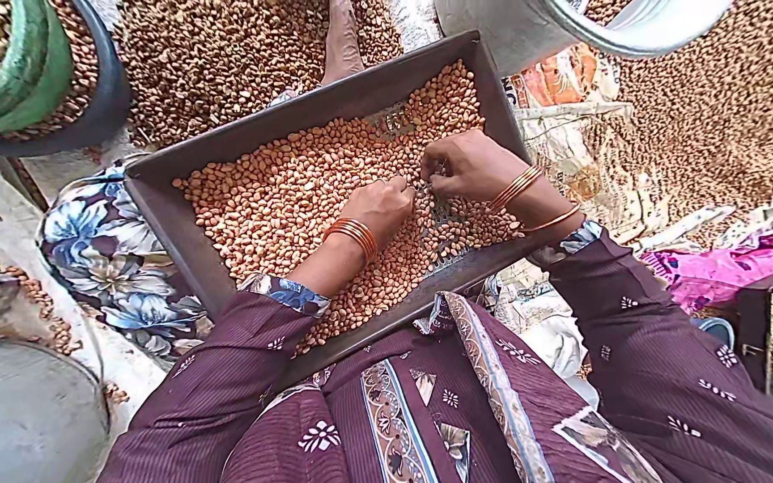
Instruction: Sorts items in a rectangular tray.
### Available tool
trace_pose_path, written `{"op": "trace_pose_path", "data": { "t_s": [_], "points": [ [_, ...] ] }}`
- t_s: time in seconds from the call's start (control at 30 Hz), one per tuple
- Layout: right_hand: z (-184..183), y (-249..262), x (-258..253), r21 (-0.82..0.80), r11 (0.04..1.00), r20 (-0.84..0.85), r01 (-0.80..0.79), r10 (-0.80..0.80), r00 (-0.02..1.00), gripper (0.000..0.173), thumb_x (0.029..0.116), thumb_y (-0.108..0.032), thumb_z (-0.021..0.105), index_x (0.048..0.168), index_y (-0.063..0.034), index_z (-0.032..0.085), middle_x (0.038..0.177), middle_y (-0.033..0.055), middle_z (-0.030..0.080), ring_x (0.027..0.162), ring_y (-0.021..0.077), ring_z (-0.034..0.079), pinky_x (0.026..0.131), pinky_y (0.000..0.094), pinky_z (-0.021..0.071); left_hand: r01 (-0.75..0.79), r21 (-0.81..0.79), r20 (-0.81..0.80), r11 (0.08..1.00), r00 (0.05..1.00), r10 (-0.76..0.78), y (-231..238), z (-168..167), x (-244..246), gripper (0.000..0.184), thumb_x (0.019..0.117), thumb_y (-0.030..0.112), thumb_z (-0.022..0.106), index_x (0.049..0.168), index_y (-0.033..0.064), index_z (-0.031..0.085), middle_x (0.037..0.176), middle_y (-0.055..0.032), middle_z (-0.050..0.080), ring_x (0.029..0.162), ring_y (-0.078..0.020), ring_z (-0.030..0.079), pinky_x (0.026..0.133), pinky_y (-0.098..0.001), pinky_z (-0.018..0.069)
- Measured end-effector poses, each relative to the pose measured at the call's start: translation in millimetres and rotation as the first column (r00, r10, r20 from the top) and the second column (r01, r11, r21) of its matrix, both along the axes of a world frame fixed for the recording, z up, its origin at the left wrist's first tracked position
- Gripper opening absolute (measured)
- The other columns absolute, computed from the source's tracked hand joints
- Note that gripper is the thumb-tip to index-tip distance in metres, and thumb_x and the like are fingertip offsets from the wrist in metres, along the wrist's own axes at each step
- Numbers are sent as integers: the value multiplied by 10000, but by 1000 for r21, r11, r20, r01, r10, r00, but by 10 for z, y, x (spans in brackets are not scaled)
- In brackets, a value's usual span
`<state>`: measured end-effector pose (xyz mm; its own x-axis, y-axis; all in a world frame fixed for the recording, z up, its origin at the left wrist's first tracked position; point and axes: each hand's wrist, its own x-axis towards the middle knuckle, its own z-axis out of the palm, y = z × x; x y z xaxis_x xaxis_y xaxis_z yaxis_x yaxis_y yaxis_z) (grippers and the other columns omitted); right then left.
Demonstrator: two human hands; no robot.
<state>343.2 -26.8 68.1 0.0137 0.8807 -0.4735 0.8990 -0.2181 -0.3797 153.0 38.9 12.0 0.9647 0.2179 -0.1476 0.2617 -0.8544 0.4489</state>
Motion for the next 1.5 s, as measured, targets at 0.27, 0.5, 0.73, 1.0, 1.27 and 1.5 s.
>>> {"op": "trace_pose_path", "data": {
  "t_s": [0.27,0.5,0.73,1.0,1.27,1.5],
  "points": [
    [70,-321,151,44,999,78,-25,21,997,82,917,-89,718,961,-27,747,973,171,710,936,352,694,825,562,536,-83,-792,314,605,794,521,249,24,-158,165,1020,173,612,1057,83,745,849,60,700,649,31,564,611,-159,463],
    [-98,-480,11,164,981,215,-103,66,974,86,960,-47,654,963,31,690,937,230,680,874,412,698,775,553,553,74,-994,105,82,868,486,306,108,-299,376,1019,176,332,1003,122,704,697,80,602,493,11,429,415,-128,307],
    [-44,-495,51,48,998,27,-42,41,999,93,890,-111,668,946,-51,711,902,131,681,834,308,676,726,525,521,88,-537,375,839,916,143,70,99,-370,280,1017,304,626,917,95,783,786,14,687,710,-35,615,685,-226,501],
    [-104,-511,-234,32,998,-386,58,-41,922,121,919,-169,724,1022,-108,746,910,10,724,776,90,679,742,324,575,207,-130,195,970,964,-179,-279,74,-683,208,912,25,698,1099,74,773,862,-119,671,696,-291,683,561,-447,554],
    [-257,-467,-532,209,965,-156,-158,192,969,127,901,-96,727,998,-16,719,932,153,666,846,303,680,744,457,554,83,78,269,994,958,-101,-459,-2,-765,175,915,-12,645,1049,6,755,820,-136,625,606,-282,642,443,-388,488],
    [-150,-349,-594,71,970,-67,-234,239,969,105,938,-102,692,992,-12,694,951,162,664,869,327,679,762,473,545,21,-42,308,999,951,-7,-430,-13,-745,128,935,20,638,1005,14,744,834,-143,633,639,-296,656,498,-419,525]
  ]
}}
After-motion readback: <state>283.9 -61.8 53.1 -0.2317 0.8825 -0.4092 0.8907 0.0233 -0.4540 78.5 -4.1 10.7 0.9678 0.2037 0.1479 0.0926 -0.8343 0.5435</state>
